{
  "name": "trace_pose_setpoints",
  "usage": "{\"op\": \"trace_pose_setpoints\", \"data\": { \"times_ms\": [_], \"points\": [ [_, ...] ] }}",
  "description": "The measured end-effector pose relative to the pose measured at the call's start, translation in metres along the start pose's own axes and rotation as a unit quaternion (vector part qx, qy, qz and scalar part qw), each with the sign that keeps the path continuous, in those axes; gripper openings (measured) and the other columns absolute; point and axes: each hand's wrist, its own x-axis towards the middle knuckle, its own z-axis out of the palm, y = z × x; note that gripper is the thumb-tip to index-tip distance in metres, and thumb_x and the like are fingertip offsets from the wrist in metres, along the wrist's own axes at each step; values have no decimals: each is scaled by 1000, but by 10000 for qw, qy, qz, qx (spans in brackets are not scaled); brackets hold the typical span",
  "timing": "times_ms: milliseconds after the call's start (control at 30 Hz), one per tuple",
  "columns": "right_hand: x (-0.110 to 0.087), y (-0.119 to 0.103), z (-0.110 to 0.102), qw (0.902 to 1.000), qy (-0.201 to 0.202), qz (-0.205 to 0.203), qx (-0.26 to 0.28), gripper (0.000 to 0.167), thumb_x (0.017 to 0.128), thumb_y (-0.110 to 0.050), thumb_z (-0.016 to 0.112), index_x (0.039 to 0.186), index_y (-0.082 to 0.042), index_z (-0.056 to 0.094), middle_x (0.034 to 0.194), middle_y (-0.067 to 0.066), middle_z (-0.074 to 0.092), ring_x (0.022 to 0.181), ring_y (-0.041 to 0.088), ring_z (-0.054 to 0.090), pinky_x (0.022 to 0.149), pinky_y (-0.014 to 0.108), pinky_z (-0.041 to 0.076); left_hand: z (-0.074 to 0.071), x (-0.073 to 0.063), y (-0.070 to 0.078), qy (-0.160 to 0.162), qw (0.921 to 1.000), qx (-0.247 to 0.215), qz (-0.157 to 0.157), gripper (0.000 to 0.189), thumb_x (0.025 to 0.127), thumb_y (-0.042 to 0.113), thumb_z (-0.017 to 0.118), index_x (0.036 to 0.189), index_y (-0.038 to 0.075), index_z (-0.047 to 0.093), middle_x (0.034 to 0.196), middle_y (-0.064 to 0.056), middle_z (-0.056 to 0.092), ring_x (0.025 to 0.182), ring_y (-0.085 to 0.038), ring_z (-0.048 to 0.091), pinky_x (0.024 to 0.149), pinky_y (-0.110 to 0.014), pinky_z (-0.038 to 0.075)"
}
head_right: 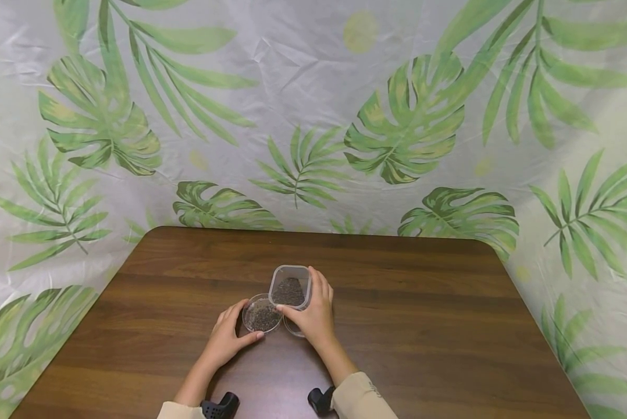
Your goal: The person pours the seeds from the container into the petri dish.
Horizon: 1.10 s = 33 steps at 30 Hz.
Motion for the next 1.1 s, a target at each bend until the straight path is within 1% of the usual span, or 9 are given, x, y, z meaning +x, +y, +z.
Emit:
{"op": "trace_pose_setpoints", "data": {
  "times_ms": [100, 267, 500, 667, 800, 867, 933, 1000, 1100],
  "points": [
    [0, 0, -1, 10000, 5, 71, 55, 100, 57, -41, 83, 139, -18, 30, 136, 6, 34, 116, 26, 31, 91, 48, 31, 0, 0, 1, -18, 10000, -31, -54, 88, 64, 52, 74, 131, 5, 43, 128, -13, 47, 117, -33, 38, 94, -51, 30],
    [0, 1, 0, 9997, 34, 151, 196, 100, 57, -42, 82, 138, -17, 30, 135, 6, 34, 115, 25, 32, 90, 48, 31, 0, 1, 0, 1, 10000, 3, 17, 87, 64, 53, 73, 131, 5, 43, 127, -14, 47, 117, -34, 39, 93, -51, 31],
    [-1, 4, 0, 9984, 155, 264, 468, 99, 58, -41, 82, 138, -17, 30, 135, 5, 33, 119, 24, 31, 94, 47, 29, 1, 1, -1, -41, 10000, -15, -60, 87, 65, 52, 73, 132, 7, 42, 128, -12, 46, 118, -33, 37, 94, -51, 30],
    [-1, 4, -1, 9974, 166, 339, 618, 99, 59, -42, 81, 139, -17, 29, 134, 6, 32, 118, 24, 32, 90, 46, 35, 1, 1, -1, -32, 10000, 3, -40, 86, 65, 52, 73, 131, 7, 42, 128, -12, 46, 118, -32, 38, 94, -50, 30],
    [-1, 4, -3, 9958, 147, 458, 785, 98, 59, -41, 81, 138, -16, 29, 133, 6, 33, 116, 24, 35, 90, 43, 36, 1, 1, -1, -38, 10000, 16, -35, 87, 65, 52, 73, 131, 6, 42, 128, -12, 46, 118, -32, 38, 94, -50, 30],
    [-1, 3, -4, 9945, 127, 540, 887, 98, 59, -38, 82, 138, -15, 29, 132, 7, 33, 115, 25, 37, 90, 43, 37, 1, 1, -1, -48, 10000, 21, -47, 87, 65, 52, 73, 132, 6, 42, 128, -13, 46, 118, -32, 38, 95, -49, 30],
    [0, 1, -6, 9930, 118, 593, 1016, 97, 60, -34, 83, 138, -14, 29, 132, 10, 34, 113, 30, 39, 87, 45, 39, 1, 0, -2, -58, 10000, 20, -50, 87, 65, 53, 72, 132, 6, 42, 129, -13, 46, 118, -32, 37, 95, -50, 30],
    [-1, -8, -11, 9918, 119, 604, 1122, 95, 62, -26, 83, 138, -9, 28, 132, 15, 33, 111, 34, 40, 83, 47, 41, 1, 1, -2, -58, 10000, 12, -52, 87, 65, 53, 72, 132, 7, 42, 129, -13, 46, 119, -32, 37, 95, -50, 30],
    [-1, -21, -17, 9900, 182, 634, 1251, 92, 63, -18, 83, 136, -5, 29, 129, 21, 34, 108, 40, 41, 81, 50, 41, 1, 1, -2, -46, 10000, -5, -54, 87, 64, 52, 73, 132, 7, 42, 129, -13, 46, 118, -32, 37, 95, -50, 29]
  ]
}}
